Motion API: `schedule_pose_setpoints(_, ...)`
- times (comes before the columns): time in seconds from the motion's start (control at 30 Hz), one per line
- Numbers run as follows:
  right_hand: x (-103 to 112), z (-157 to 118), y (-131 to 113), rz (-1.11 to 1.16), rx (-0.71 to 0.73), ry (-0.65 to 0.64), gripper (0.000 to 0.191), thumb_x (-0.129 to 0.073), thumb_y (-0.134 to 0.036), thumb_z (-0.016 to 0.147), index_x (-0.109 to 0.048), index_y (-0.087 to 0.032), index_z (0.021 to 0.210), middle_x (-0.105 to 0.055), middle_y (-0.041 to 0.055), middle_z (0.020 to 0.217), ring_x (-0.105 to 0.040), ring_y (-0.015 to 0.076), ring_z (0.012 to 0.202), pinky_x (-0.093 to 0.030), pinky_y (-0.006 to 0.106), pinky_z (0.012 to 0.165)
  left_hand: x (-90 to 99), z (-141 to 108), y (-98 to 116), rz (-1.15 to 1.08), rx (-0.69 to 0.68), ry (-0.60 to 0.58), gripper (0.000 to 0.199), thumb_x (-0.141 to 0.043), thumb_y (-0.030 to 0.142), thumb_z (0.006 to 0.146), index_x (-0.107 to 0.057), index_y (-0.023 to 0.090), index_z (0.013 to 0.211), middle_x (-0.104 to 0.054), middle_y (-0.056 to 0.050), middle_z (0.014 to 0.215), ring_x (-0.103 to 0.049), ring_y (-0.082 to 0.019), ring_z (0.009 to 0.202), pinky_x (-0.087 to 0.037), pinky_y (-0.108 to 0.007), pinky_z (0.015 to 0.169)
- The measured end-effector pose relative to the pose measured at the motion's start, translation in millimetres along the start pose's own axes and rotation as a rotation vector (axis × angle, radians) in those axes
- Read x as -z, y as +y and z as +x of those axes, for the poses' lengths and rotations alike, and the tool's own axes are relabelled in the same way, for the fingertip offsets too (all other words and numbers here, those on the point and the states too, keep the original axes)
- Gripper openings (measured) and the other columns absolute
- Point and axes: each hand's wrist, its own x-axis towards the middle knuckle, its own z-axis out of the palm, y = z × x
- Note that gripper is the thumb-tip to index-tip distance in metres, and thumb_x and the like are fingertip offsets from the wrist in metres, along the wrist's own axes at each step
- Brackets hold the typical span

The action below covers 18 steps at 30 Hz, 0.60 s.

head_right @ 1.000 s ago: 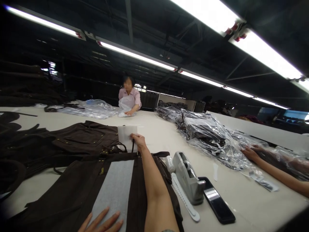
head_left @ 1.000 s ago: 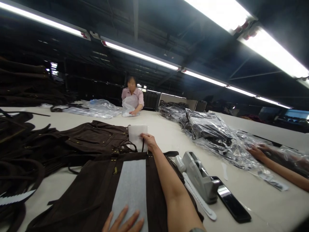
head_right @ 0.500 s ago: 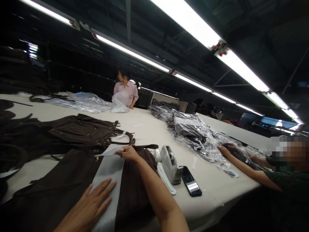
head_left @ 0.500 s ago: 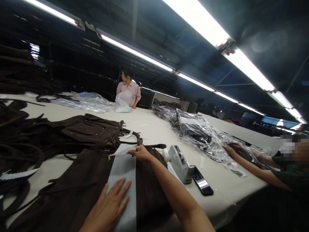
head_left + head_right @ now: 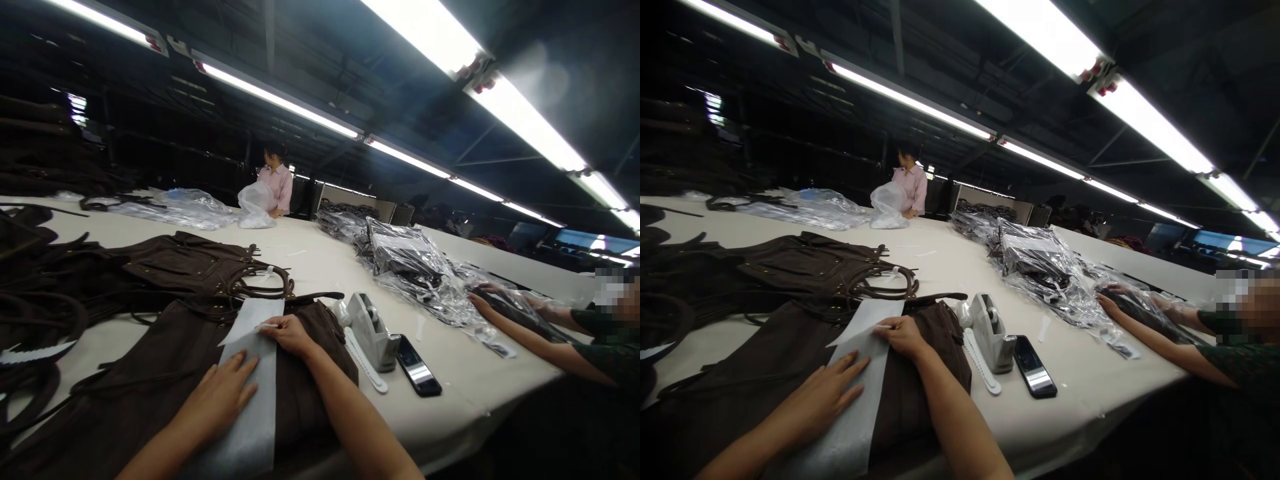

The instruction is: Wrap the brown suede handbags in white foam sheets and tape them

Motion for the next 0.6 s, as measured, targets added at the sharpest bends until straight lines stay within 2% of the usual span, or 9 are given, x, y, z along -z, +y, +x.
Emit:
schedule_pose_setpoints(0.1,0.6,-2.9,-0.3,-0.139,0.020,-0.073,0.019,-0.077,-0.030,0.073,-0.080,-0.022,0.090,-0.076,0.0030,0.095,-0.069,0.0211,0.096,-0.048,0.028,0.091,18.3,18.9,-0.5,0.015,0.023,-0.081,0.048,-0.050,0.025,0.085,-0.059,0.018,0.131,-0.056,-0.016,0.138,-0.054,-0.029,0.128,-0.043,-0.043,0.108)
schedule_pose_setpoints(0.2,4.4,-3.2,0.1,-0.182,0.042,-0.153,0.018,-0.077,-0.023,0.074,-0.080,-0.025,0.092,-0.076,0.0009,0.097,-0.068,0.0210,0.106,-0.046,0.028,0.099,35.3,32.4,-4.8,0.011,0.078,-0.079,0.033,-0.052,0.016,0.078,-0.073,0.018,0.104,-0.070,-0.014,0.114,-0.065,-0.029,0.109,-0.050,-0.038,0.095)
schedule_pose_setpoints(0.27,7.0,-2.1,1.8,-0.159,0.051,-0.183,0.020,-0.078,-0.024,0.073,-0.080,-0.026,0.093,-0.076,-0.0007,0.097,-0.067,0.0203,0.109,-0.046,0.027,0.101,45.8,37.5,-5.3,0.013,0.160,0.005,0.031,-0.045,0.015,0.080,-0.073,0.016,0.091,-0.072,-0.016,0.103,-0.068,-0.032,0.100,-0.052,-0.042,0.086)
schedule_pose_setpoints(0.37,9.5,-0.9,3.3,-0.134,0.043,-0.186,0.020,-0.077,-0.026,0.073,-0.080,-0.025,0.094,-0.076,-0.0008,0.097,-0.068,0.0200,0.108,-0.045,0.028,0.103,56.7,46.6,0.1,0.008,0.254,0.238,0.040,-0.029,0.020,0.087,-0.068,0.014,0.098,-0.069,-0.020,0.103,-0.066,-0.037,0.099,-0.050,-0.048,0.082)
schedule_pose_setpoints(0.47,10.0,-2.5,-0.5,-0.186,0.032,-0.191,0.020,-0.071,-0.021,0.077,-0.079,-0.026,0.095,-0.076,-0.0025,0.099,-0.069,0.0198,0.107,-0.045,0.031,0.105,52.2,65.1,5.1,-0.041,0.191,0.408,0.044,-0.024,0.019,0.088,-0.062,0.012,0.109,-0.064,-0.018,0.119,-0.060,-0.031,0.114,-0.046,-0.044,0.098)
schedule_pose_setpoints(0.6,8.5,-7.5,-9.7,-0.362,0.010,-0.192,0.029,-0.069,-0.012,0.072,-0.080,-0.031,0.093,-0.076,-0.0075,0.094,-0.068,0.0191,0.106,-0.044,0.029,0.106,15.8,91.5,-5.3,-0.151,0.055,0.339,0.045,-0.025,0.021,0.088,-0.063,0.012,0.112,-0.067,-0.013,0.118,-0.063,-0.021,0.111,-0.048,-0.031,0.099)
